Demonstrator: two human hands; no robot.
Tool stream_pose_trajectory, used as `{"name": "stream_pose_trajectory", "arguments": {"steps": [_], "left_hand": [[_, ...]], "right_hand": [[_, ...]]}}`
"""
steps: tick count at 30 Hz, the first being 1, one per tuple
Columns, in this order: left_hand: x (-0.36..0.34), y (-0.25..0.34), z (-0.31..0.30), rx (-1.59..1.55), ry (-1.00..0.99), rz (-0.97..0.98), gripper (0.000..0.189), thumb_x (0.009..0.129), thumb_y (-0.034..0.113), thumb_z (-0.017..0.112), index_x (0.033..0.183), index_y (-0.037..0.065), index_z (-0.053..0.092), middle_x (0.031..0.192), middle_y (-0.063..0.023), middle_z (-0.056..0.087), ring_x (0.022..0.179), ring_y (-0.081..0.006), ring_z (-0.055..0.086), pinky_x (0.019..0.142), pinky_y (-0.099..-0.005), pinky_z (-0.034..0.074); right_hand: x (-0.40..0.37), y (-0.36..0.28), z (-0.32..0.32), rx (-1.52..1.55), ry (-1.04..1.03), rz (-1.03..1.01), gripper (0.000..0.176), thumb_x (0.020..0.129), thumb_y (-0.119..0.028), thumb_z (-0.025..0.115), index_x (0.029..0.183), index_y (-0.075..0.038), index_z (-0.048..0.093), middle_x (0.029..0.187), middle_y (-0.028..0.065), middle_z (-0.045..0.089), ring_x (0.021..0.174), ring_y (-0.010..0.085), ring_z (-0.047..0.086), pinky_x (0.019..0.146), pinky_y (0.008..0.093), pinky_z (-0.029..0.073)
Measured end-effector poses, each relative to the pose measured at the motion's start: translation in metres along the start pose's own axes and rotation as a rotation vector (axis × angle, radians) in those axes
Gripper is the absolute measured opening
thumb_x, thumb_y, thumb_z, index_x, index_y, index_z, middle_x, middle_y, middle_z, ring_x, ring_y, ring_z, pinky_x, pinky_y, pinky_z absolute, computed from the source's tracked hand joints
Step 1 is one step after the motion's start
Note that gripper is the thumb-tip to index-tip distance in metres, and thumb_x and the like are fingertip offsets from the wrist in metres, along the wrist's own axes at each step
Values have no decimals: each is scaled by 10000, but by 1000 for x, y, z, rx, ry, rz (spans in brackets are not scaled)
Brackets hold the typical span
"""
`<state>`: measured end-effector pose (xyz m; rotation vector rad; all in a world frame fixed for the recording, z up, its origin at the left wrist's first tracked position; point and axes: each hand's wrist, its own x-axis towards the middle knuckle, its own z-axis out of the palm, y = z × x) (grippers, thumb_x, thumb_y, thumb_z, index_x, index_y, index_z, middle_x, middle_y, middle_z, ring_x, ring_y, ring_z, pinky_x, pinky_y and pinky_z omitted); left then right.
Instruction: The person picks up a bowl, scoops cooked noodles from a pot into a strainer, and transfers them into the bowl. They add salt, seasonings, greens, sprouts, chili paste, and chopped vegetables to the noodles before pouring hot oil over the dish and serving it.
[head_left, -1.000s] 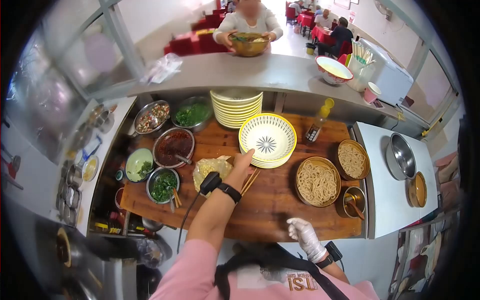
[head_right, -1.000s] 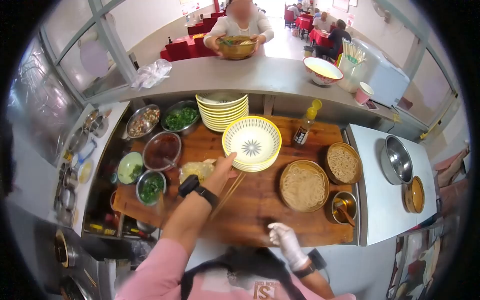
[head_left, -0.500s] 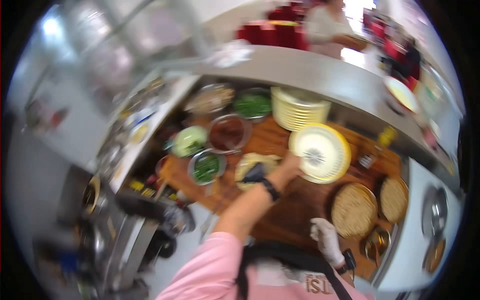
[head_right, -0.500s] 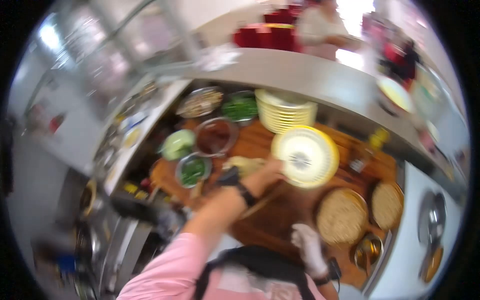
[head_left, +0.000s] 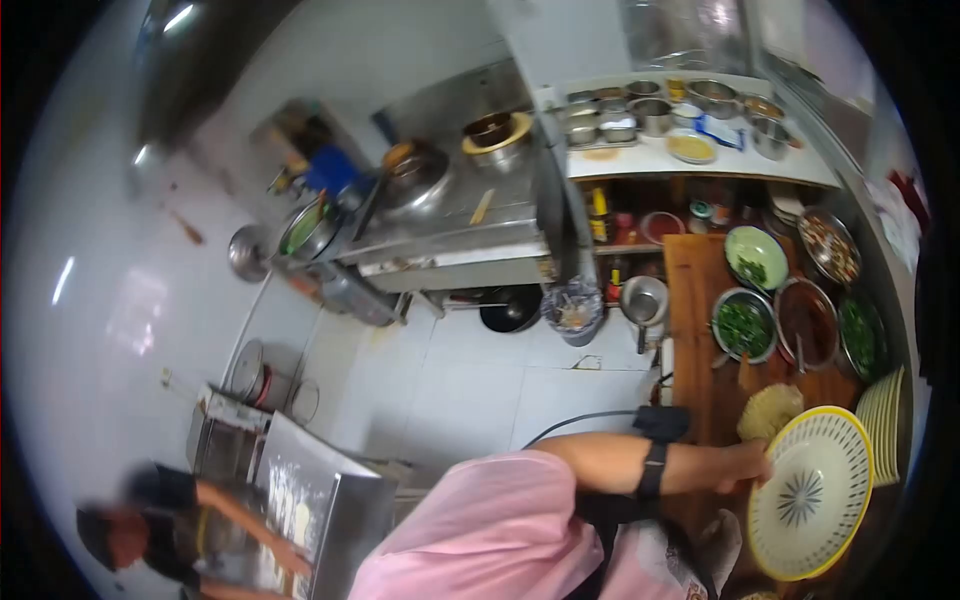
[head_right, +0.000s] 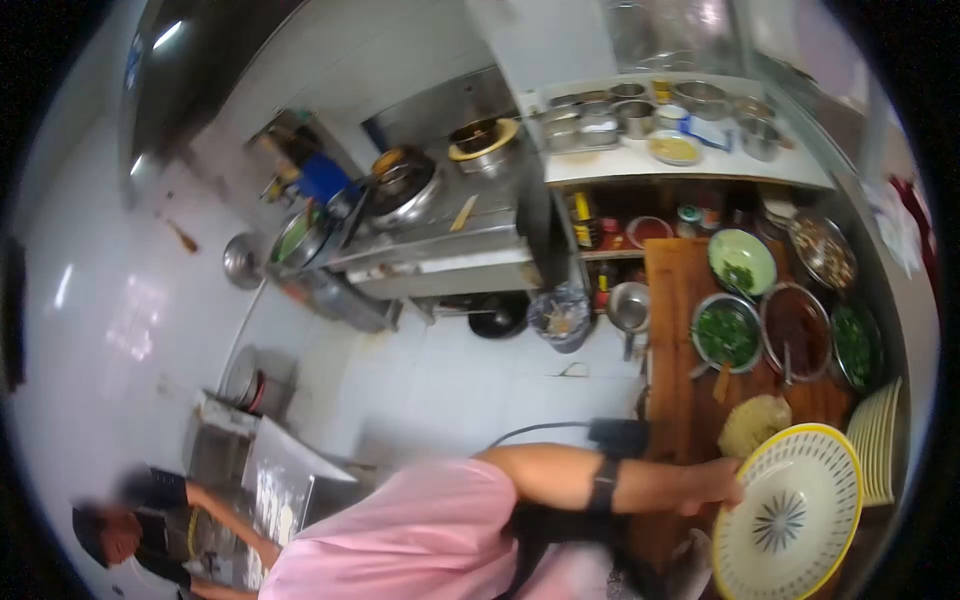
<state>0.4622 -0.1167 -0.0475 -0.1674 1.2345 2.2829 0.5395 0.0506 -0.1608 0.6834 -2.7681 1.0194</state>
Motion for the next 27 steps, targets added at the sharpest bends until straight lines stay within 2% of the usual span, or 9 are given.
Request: {"name": "stream_pose_trajectory", "arguments": {"steps": [6,11,12,16,19,21,22,24,27], "left_hand": [[-130,7,-102,-150,184,213,457,580,-36,491,1033,12,518,891,-40,562,798,-124,532,618,-243,436],[-244,-1,-146,-475,529,572,616,585,-99,392,1182,54,397,984,-100,542,897,-239,559,737,-338,472],[-273,-3,-147,-300,535,752,388,685,-30,506,1072,-5,499,1054,-86,547,918,-186,529,798,-289,423],[-339,-11,-152,-332,545,1000,289,698,-23,537,987,-20,545,1033,-78,564,926,-186,530,820,-293,409],[-350,-51,-196,-250,802,996,215,695,-25,563,909,-22,583,994,-70,584,904,-171,536,811,-282,412],[-344,-74,-203,719,1109,988,263,636,-80,556,892,-22,576,917,-70,600,886,-173,569,755,-274,460],[-355,-63,-198,700,1138,991,263,636,-80,556,892,-22,576,917,-70,600,886,-173,569,755,-274,460],[-367,-53,-192,-4,1018,1168,241,621,-49,602,859,-17,584,920,-72,603,875,-182,575,756,-263,451],[-359,-65,-225,-187,996,1217,297,627,8,601,922,-11,573,946,-104,598,896,-221,569,797,-299,441]], "right_hand": [[69,-63,9,578,-258,256,228,776,-137,501,957,-5,538,851,66,585,764,192,569,673,290,456],[130,-152,54,754,-513,192,222,758,-97,503,955,2,538,858,81,582,774,204,567,680,295,455],[140,-173,66,777,-578,167,222,755,-89,503,954,3,538,860,84,582,776,206,567,681,296,454],[163,-256,111,871,-839,76,223,741,-56,505,952,9,538,866,96,579,784,216,565,686,299,453],[169,-312,137,932,-1014,71,227,730,-32,507,950,13,539,870,105,577,790,223,564,690,302,452],[164,-339,127,953,-1073,104,230,723,-16,508,949,15,539,873,111,576,794,228,564,693,304,452],[167,-353,133,959,-1105,124,232,719,-8,508,948,17,539,875,114,576,796,230,563,694,305,452],[174,-375,146,965,-1169,164,237,712,9,509,947,19,539,877,120,574,800,235,563,696,307,451],[190,-398,169,991,-1243,271,246,701,33,511,946,23,539,882,129,572,806,242,562,700,309,450]]}}
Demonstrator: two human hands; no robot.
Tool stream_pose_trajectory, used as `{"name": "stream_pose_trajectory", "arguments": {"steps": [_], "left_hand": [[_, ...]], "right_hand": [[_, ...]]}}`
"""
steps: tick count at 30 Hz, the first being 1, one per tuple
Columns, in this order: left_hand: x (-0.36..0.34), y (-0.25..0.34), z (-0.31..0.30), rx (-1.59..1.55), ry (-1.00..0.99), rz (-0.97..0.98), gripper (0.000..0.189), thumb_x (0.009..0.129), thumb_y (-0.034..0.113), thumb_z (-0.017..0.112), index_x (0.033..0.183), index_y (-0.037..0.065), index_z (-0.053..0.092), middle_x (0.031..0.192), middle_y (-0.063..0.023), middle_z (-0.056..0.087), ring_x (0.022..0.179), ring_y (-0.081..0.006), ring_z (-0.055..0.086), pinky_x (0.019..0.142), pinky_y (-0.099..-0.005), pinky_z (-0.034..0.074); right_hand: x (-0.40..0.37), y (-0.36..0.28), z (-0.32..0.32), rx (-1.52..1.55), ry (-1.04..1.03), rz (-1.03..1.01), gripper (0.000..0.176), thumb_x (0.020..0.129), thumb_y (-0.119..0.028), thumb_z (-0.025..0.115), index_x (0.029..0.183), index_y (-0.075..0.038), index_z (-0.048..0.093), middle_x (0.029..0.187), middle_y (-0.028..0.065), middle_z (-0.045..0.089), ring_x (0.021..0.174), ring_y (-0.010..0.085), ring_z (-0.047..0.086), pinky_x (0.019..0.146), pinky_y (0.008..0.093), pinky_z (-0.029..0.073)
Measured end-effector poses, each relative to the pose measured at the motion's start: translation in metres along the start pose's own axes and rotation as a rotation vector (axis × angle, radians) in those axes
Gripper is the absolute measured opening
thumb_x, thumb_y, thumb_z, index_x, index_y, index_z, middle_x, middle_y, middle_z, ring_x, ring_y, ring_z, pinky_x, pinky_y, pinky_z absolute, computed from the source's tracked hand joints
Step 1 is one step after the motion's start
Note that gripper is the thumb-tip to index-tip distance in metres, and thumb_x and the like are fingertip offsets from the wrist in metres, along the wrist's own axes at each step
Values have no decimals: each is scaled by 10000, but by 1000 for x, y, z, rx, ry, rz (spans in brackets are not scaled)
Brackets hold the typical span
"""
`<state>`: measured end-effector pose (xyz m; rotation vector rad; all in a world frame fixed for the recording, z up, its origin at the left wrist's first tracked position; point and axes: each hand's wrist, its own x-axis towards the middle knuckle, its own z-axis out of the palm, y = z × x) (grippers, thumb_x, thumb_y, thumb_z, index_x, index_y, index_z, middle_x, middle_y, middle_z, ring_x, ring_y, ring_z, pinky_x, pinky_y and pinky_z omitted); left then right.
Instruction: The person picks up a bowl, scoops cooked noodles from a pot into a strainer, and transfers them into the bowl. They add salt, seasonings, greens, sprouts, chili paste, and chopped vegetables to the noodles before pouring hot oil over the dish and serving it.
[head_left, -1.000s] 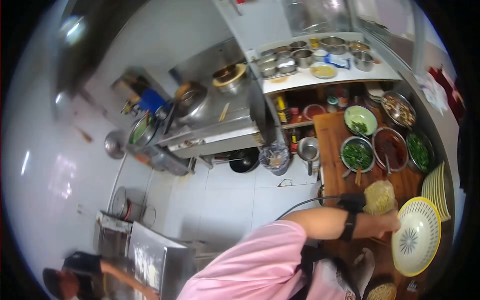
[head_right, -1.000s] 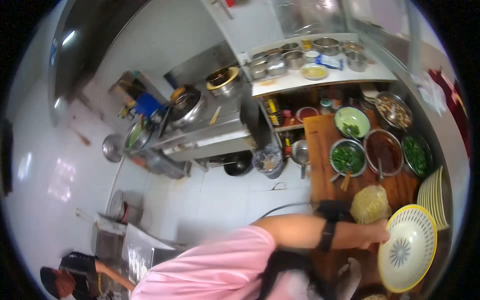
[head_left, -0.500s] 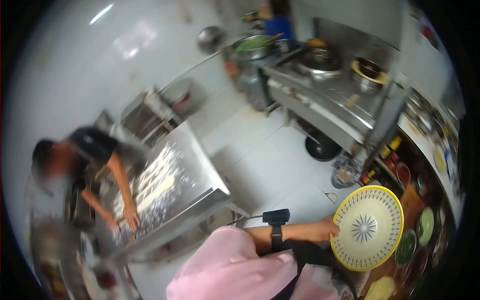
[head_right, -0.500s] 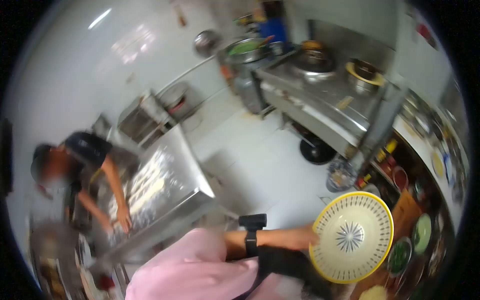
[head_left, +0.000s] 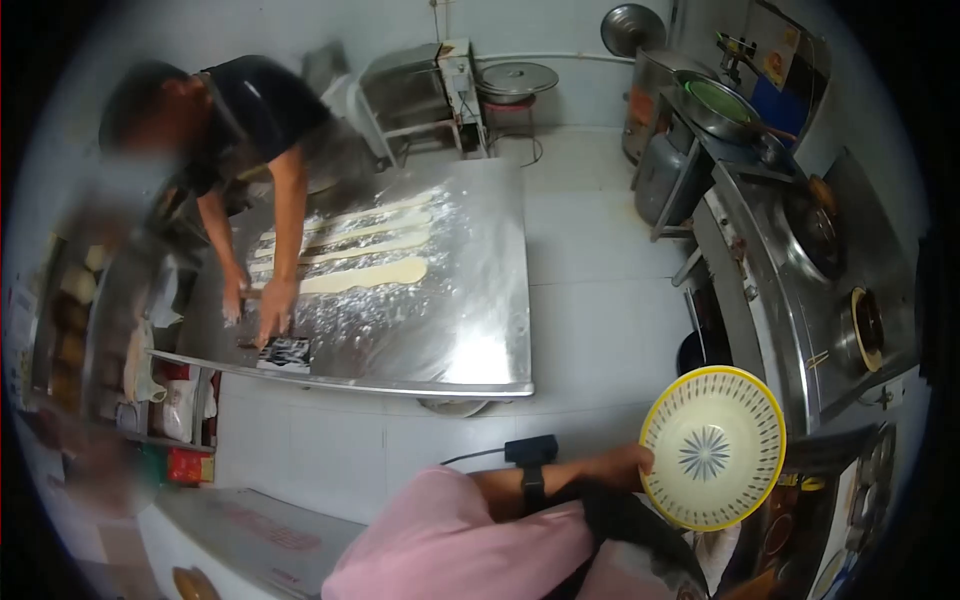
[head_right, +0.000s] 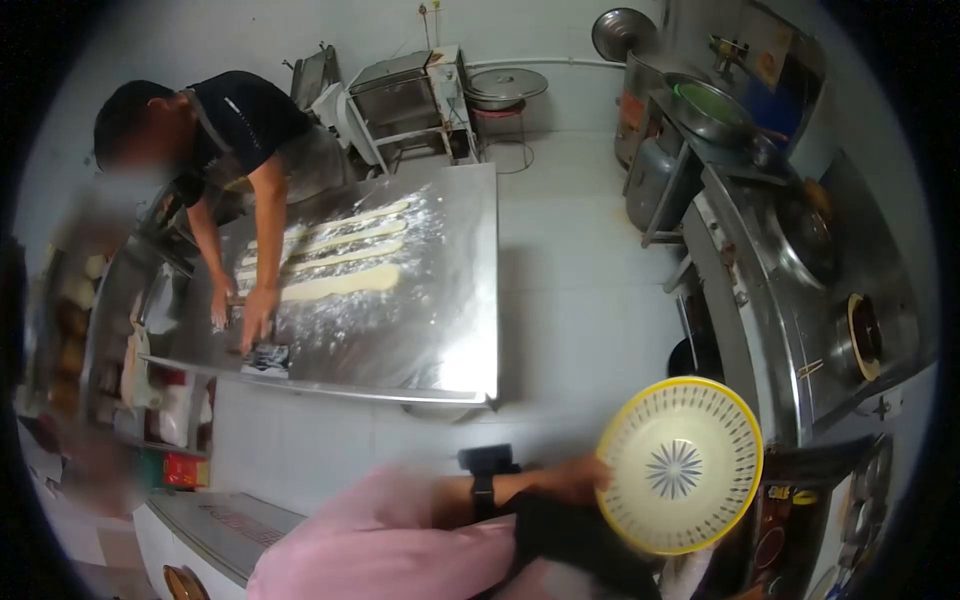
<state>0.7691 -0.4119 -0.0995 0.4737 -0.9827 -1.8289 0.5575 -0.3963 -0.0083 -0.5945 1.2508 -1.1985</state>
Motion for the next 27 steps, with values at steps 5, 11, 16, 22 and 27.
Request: {"name": "stream_pose_trajectory", "arguments": {"steps": [5,11,16,22,27], "left_hand": [[34,47,3,-626,240,-233,492,663,93,444,1136,-40,440,1093,-175,521,1041,-296,482,934,-396,348],[121,57,-30,-818,164,-233,570,676,103,411,1226,-31,345,1209,-185,435,1142,-306,402,981,-417,291],[181,69,-51,-828,148,-31,569,689,114,411,1235,-28,337,1230,-187,420,1152,-312,396,988,-439,274],[218,96,-102,-808,405,97,532,691,107,437,1201,-32,377,1191,-176,465,1108,-307,439,952,-440,314],[258,139,-173,-809,492,238,519,678,85,461,1182,-26,402,1156,-155,496,1072,-282,472,932,-431,334]], "right_hand": [[67,-19,5,285,-46,225,264,684,73,513,943,30,540,889,144,569,816,254,560,707,314,449],[127,-85,43,-662,-208,-521,149,738,5,523,877,11,577,876,139,583,812,231,566,697,270,426],[234,-54,-11,-462,-208,-318,228,846,-170,421,940,0,542,857,41,532,802,102,500,729,227,399],[296,-96,103,-228,-451,-18,286,820,-170,487,1054,-7,511,950,72,567,865,138,548,756,259,434],[363,-112,224,-44,-507,164,216,846,-124,460,988,1,565,944,37,575,957,129,521,847,282,383]]}}
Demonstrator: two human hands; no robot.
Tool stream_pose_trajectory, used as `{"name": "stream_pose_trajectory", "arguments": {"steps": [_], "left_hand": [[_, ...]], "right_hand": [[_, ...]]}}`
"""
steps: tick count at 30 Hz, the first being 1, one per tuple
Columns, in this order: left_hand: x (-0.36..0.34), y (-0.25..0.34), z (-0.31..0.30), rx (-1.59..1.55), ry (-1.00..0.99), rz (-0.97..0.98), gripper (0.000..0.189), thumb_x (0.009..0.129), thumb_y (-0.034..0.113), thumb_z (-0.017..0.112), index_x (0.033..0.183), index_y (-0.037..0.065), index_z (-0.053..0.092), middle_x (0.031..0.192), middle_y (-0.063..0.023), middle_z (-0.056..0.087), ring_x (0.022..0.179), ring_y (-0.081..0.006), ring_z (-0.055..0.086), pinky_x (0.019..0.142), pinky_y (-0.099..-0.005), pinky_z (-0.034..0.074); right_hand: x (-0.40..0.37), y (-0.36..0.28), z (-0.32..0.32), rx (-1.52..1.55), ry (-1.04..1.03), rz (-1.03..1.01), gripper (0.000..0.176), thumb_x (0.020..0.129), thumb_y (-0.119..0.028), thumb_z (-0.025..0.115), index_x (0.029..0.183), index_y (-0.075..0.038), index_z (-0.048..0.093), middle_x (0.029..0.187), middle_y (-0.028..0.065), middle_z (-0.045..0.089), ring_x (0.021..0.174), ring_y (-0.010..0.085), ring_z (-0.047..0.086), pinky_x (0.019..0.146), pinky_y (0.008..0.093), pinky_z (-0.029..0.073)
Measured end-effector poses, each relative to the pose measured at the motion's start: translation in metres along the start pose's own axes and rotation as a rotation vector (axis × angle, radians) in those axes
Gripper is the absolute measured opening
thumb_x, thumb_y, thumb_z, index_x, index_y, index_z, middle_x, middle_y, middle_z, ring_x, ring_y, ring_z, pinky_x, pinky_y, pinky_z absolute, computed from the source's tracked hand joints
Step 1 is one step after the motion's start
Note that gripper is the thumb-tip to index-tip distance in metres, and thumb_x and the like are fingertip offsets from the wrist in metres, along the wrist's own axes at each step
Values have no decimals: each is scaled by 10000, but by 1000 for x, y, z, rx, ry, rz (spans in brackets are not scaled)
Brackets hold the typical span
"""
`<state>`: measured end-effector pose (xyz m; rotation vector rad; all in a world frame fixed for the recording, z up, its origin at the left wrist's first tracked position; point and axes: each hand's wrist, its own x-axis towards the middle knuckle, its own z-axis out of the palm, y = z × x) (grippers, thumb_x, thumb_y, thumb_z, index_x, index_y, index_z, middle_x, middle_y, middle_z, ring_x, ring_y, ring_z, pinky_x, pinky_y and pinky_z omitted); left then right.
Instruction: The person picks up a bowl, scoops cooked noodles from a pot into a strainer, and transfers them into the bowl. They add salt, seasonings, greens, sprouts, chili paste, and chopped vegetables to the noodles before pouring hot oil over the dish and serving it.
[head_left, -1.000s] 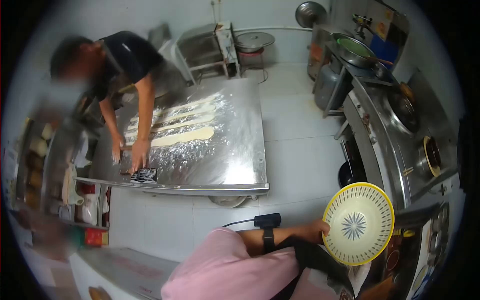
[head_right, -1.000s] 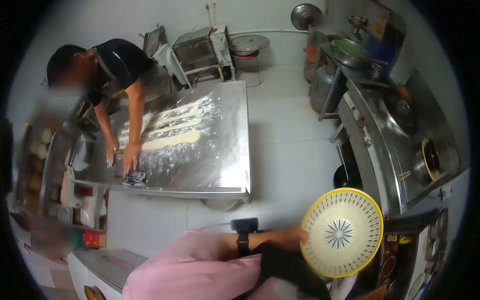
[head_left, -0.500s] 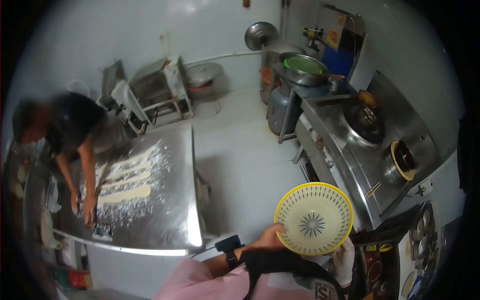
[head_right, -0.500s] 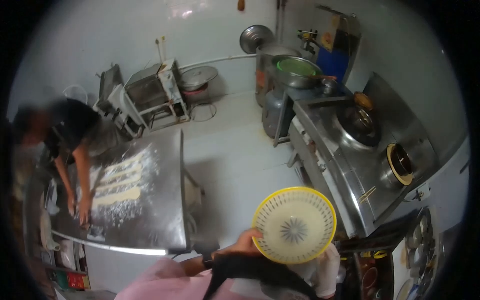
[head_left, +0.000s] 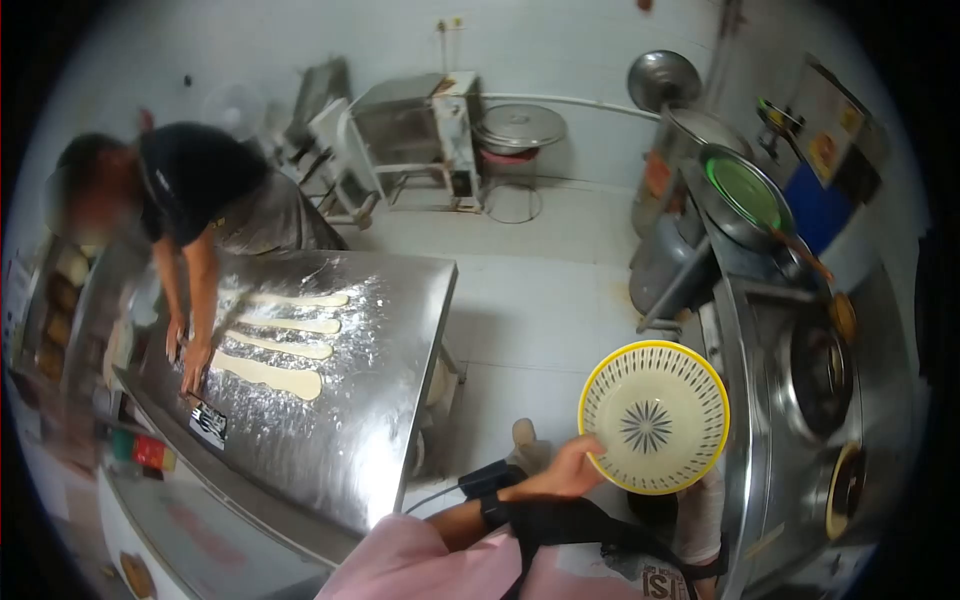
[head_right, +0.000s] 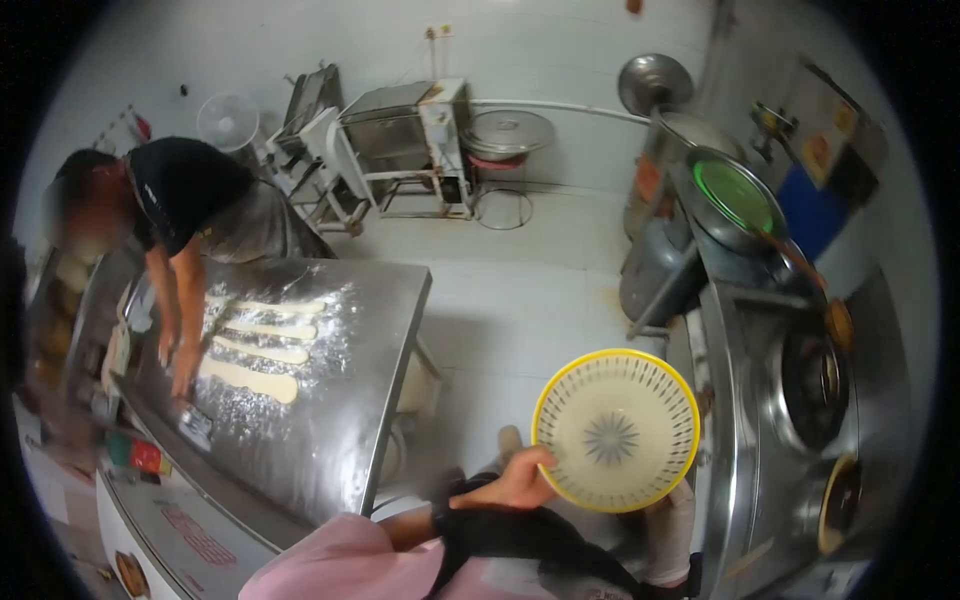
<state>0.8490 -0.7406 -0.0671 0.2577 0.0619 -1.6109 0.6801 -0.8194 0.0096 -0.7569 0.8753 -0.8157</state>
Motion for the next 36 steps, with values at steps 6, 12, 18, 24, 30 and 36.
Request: {"name": "stream_pose_trajectory", "arguments": {"steps": [6,12,18,24,30,36], "left_hand": [[76,103,24,24,-61,147,514,677,94,469,1173,-30,412,1140,-144,511,1060,-266,481,935,-410,333],[121,175,21,33,179,200,504,647,80,469,1138,-28,446,1129,-148,511,1064,-295,468,947,-443,322],[190,228,20,204,186,243,569,611,99,435,1169,-7,411,1158,-151,471,1114,-307,423,975,-470,284],[296,318,6,257,142,118,581,614,128,424,1180,4,397,1163,-149,462,1105,-299,431,963,-460,304],[413,433,58,277,207,138,633,571,125,445,1186,-12,385,1148,-150,477,1088,-324,443,942,-454,340],[505,536,73,289,74,169,671,552,154,458,1206,21,383,1174,-151,455,1092,-325,438,926,-464,361]], "right_hand": [[126,-33,59,-118,28,-7,198,862,-160,455,942,-13,560,791,34,580,709,88,540,584,193,412],[238,-117,55,-570,-32,-239,152,868,-154,478,910,-35,562,593,-34,456,524,35,379,480,173,294],[344,-262,9,-1856,465,-795,348,784,-185,558,1077,-6,499,1030,177,551,960,316,528,830,352,422],[447,-318,-64,-1963,345,445,439,700,-279,654,986,31,529,858,173,592,766,270,597,658,344,484],[464,-295,-19,-998,397,445,224,622,-76,663,793,20,554,611,68,544,506,151,532,454,255,424],[457,-297,75,-904,562,206,239,596,-67,638,788,5,515,597,34,501,483,117,502,434,245,401]]}}
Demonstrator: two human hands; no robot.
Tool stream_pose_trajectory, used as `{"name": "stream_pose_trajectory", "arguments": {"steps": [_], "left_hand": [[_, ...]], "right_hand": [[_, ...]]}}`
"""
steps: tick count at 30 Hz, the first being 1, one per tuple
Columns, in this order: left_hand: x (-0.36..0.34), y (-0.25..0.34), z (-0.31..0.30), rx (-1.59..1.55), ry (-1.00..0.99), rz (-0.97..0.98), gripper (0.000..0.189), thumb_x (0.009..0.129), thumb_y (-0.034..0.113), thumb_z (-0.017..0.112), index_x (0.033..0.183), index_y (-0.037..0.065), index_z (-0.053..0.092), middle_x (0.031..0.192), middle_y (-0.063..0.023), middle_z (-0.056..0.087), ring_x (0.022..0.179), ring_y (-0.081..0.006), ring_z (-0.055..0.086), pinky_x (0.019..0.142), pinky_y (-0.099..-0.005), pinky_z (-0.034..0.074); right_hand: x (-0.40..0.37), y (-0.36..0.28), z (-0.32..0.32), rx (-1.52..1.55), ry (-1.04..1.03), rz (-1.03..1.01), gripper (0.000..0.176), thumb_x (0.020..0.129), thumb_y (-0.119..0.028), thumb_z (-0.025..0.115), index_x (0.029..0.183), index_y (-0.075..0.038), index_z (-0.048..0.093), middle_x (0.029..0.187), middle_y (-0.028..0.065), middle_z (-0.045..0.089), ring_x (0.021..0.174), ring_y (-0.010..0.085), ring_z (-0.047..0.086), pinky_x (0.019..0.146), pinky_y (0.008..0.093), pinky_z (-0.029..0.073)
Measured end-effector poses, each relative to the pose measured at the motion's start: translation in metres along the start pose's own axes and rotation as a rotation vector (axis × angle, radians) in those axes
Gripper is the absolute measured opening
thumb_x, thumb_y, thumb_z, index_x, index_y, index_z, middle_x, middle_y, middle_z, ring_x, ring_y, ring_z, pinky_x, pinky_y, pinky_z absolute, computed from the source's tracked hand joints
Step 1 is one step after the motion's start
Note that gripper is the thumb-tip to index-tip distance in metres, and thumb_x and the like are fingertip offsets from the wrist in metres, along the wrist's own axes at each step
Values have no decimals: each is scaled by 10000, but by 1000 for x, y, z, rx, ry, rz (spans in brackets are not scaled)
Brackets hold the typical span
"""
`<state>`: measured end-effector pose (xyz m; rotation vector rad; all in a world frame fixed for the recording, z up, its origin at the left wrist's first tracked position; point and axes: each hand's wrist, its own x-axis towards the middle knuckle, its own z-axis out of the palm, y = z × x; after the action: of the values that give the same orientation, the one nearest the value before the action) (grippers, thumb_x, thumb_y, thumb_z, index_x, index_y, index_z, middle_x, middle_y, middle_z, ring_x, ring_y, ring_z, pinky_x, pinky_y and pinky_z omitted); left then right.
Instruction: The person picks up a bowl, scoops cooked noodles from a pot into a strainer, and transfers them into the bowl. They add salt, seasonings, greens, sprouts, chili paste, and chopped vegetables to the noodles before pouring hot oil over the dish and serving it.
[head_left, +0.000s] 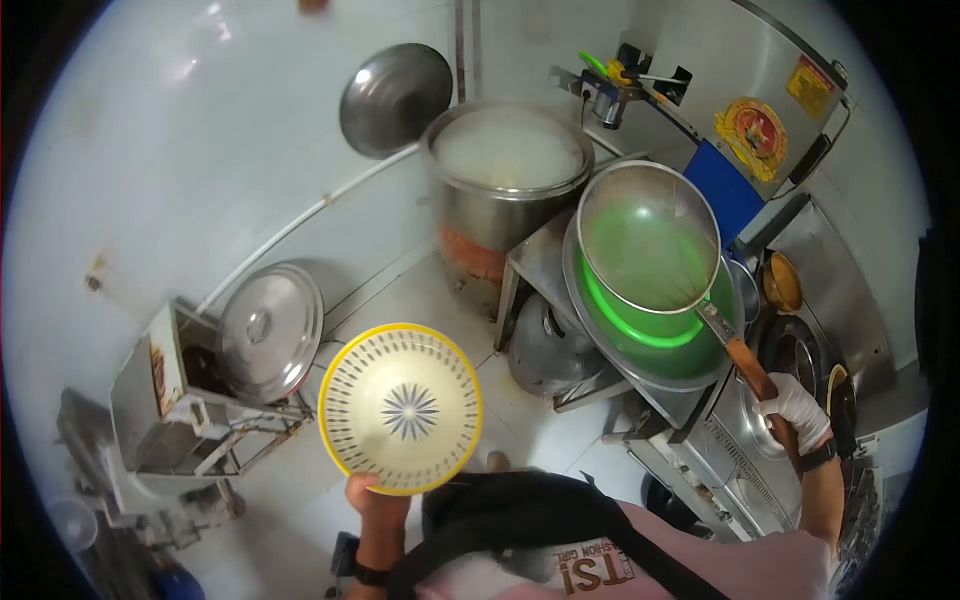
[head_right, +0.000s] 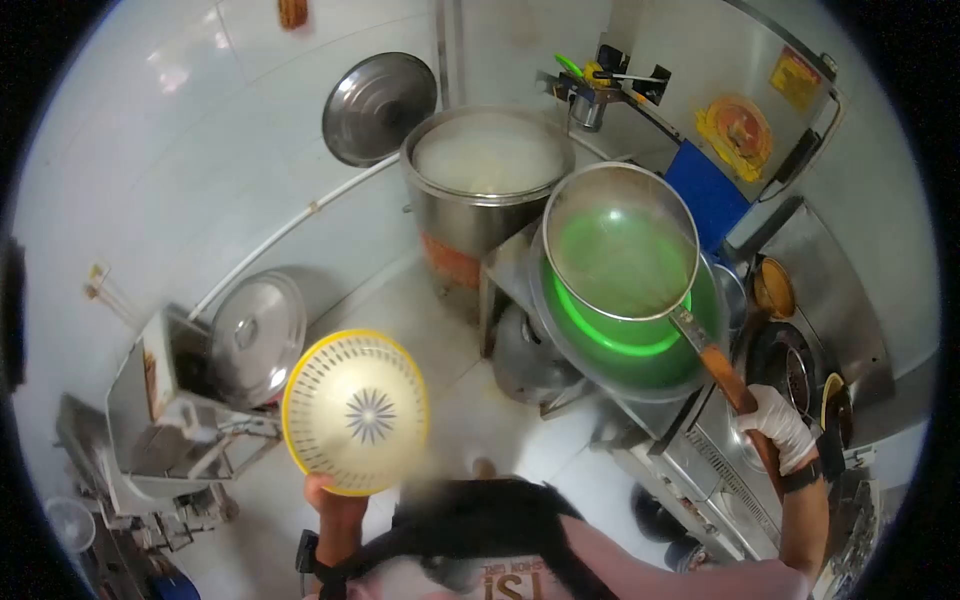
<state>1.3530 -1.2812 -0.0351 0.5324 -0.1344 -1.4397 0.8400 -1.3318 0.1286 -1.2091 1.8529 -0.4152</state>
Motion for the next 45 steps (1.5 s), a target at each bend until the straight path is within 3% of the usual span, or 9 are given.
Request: {"name": "stream_pose_trajectory", "arguments": {"steps": [11,13,15,17,22,26,31,35,45], "left_hand": [[233,104,6,-108,47,-208,670,548,118,459,1203,10,371,1158,-162,464,1085,-335,448,925,-459,375],[268,127,0,-75,2,-177,669,549,119,457,1203,7,369,1159,-163,464,1084,-334,448,923,-458,376],[296,153,-16,-29,-30,-158,668,549,119,456,1202,4,367,1159,-164,463,1083,-334,448,922,-458,377],[320,171,-33,-7,38,-197,674,545,119,457,1203,4,363,1153,-170,463,1075,-333,454,923,-455,376],[355,186,-41,11,84,-148,698,525,110,465,1208,10,360,1172,-167,447,1099,-342,426,935,-473,356],[359,180,-40,-38,218,-165,703,523,112,470,1212,20,361,1181,-157,442,1105,-338,417,939,-476,347],[367,169,-16,-25,268,-115,700,526,126,473,1211,25,367,1180,-150,446,1098,-323,427,932,-471,352],[394,155,-4,41,212,-154,685,542,153,479,1205,25,368,1154,-147,463,1088,-321,439,919,-467,365],[500,173,9,29,-69,-331,644,564,96,451,1195,8,365,1134,-148,473,1079,-324,450,928,-467,367]], "right_hand": [[171,-186,126,243,20,21,315,711,-49,600,1003,36,516,720,55,545,497,101,493,449,218,391],[230,-227,146,36,163,-189,282,749,-90,568,1002,27,525,723,80,558,490,130,501,462,257,414],[299,-247,148,-334,374,-98,285,779,-133,540,1029,-2,498,716,120,561,538,183,537,502,305,441],[386,-227,129,-875,581,-444,309,755,-73,555,1035,10,454,801,148,594,593,207,601,507,277,465],[452,-312,171,-1294,727,19,246,809,-87,467,1046,-47,413,815,203,573,699,305,618,583,357,510],[511,-307,200,-1289,667,23,188,808,-85,449,995,-62,449,819,186,584,718,324,619,601,374,509],[516,-300,191,-1197,279,-215,157,783,-71,484,934,-25,476,821,180,613,747,304,616,642,383,497],[481,-299,168,-1227,287,-400,122,789,-49,452,907,-23,466,757,164,601,746,311,607,614,387,490],[370,-350,130,-1478,557,-168,214,785,-88,477,997,-99,451,733,91,526,562,242,596,421,309,476]]}}
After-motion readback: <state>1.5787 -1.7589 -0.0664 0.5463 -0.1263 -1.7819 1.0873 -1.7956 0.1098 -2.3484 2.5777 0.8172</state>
